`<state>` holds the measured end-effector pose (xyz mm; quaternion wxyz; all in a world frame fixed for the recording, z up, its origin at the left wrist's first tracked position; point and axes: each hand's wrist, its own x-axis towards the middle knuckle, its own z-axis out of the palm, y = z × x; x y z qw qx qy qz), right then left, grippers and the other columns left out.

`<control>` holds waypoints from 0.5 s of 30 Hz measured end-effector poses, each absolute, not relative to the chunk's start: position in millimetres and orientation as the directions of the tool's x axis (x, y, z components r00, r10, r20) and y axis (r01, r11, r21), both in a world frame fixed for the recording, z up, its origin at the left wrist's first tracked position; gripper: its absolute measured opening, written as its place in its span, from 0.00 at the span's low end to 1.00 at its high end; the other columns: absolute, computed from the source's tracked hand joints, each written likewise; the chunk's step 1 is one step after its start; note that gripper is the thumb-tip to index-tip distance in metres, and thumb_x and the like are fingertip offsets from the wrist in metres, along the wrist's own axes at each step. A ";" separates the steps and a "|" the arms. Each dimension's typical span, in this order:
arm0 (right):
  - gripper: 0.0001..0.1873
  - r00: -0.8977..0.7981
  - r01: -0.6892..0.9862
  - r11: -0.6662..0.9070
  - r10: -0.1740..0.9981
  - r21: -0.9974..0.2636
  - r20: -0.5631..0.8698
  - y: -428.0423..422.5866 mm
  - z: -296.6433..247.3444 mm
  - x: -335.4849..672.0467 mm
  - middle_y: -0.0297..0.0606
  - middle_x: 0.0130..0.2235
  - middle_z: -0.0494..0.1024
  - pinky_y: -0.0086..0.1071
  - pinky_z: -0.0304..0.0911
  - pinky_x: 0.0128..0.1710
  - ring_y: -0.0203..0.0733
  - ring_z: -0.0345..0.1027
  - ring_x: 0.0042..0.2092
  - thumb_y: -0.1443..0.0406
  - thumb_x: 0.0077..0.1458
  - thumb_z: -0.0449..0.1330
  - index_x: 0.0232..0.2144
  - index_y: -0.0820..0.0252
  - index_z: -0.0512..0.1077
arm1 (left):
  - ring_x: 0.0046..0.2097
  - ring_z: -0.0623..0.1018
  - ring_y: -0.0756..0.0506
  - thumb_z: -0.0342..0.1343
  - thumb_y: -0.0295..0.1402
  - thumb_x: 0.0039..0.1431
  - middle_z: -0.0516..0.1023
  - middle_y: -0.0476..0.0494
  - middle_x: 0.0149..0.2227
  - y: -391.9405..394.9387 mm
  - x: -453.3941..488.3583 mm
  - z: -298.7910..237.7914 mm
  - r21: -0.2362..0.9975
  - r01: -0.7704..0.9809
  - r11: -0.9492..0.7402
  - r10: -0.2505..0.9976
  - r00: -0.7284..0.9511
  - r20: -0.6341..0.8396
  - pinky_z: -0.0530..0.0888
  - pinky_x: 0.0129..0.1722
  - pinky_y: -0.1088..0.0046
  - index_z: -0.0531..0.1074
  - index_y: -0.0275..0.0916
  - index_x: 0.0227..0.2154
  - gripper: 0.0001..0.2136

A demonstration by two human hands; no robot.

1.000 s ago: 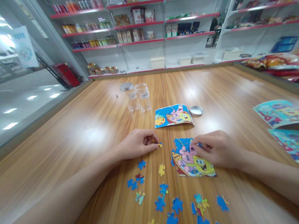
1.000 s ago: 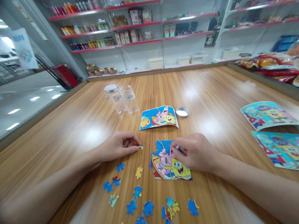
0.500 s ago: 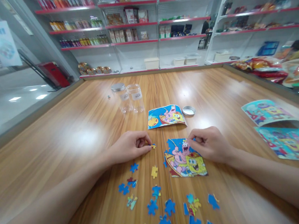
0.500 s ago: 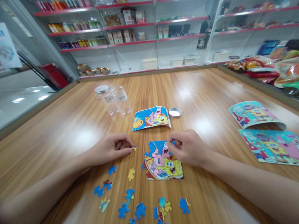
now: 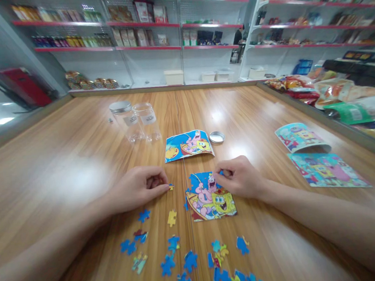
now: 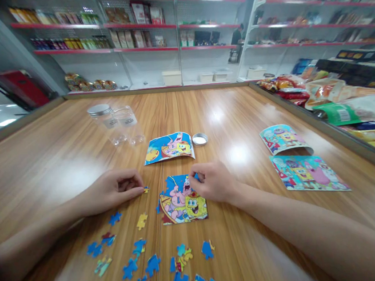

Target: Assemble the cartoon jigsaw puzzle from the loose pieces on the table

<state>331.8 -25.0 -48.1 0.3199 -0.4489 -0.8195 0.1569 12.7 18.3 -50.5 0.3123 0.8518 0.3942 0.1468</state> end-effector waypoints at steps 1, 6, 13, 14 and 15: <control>0.08 -0.405 0.623 0.559 0.829 -0.547 0.385 -25.0 -48.2 331.8 0.24 0.15 0.59 0.26 0.46 0.20 0.27 0.49 0.18 0.68 0.53 0.59 0.23 0.62 0.74 | 0.26 0.68 0.52 0.57 0.42 0.63 0.69 0.52 0.24 18.6 12.4 -51.1 0.644 0.584 -0.495 0.762 0.648 -0.002 0.63 0.25 0.79 0.74 0.38 0.33 0.12; 0.09 -0.462 0.548 0.628 0.778 -0.553 0.425 -26.8 -47.8 332.2 0.24 0.16 0.58 0.26 0.46 0.19 0.27 0.48 0.18 0.69 0.53 0.59 0.23 0.63 0.75 | 0.26 0.68 0.52 0.57 0.43 0.63 0.70 0.52 0.24 18.5 12.5 -51.4 0.630 0.600 -0.492 0.770 0.639 -0.007 0.63 0.25 0.78 0.74 0.38 0.33 0.12; 0.10 -0.572 0.447 0.731 0.677 -0.516 0.463 -27.7 -45.8 332.2 0.24 0.15 0.56 0.25 0.46 0.19 0.27 0.49 0.18 0.66 0.52 0.60 0.21 0.62 0.75 | 0.25 0.67 0.52 0.56 0.44 0.63 0.69 0.53 0.23 18.5 11.5 -49.6 0.589 0.626 -0.511 0.770 0.638 -0.009 0.63 0.25 0.78 0.72 0.38 0.30 0.14; 0.10 -0.575 0.443 0.736 0.672 -0.513 0.467 -27.6 -46.1 332.2 0.24 0.15 0.56 0.25 0.45 0.19 0.27 0.49 0.18 0.66 0.52 0.60 0.21 0.63 0.74 | 0.25 0.67 0.52 0.56 0.44 0.63 0.69 0.53 0.23 18.5 11.4 -49.7 0.581 0.629 -0.517 0.770 0.638 -0.006 0.63 0.25 0.78 0.72 0.38 0.30 0.14; 0.10 -0.574 0.442 0.738 0.670 -0.510 0.472 -27.3 -46.5 332.2 0.24 0.15 0.56 0.26 0.45 0.19 0.27 0.49 0.18 0.67 0.51 0.60 0.20 0.63 0.74 | 0.26 0.67 0.52 0.56 0.44 0.63 0.68 0.53 0.23 18.6 11.4 -49.9 0.574 0.631 -0.522 0.769 0.639 -0.003 0.63 0.25 0.78 0.71 0.37 0.29 0.15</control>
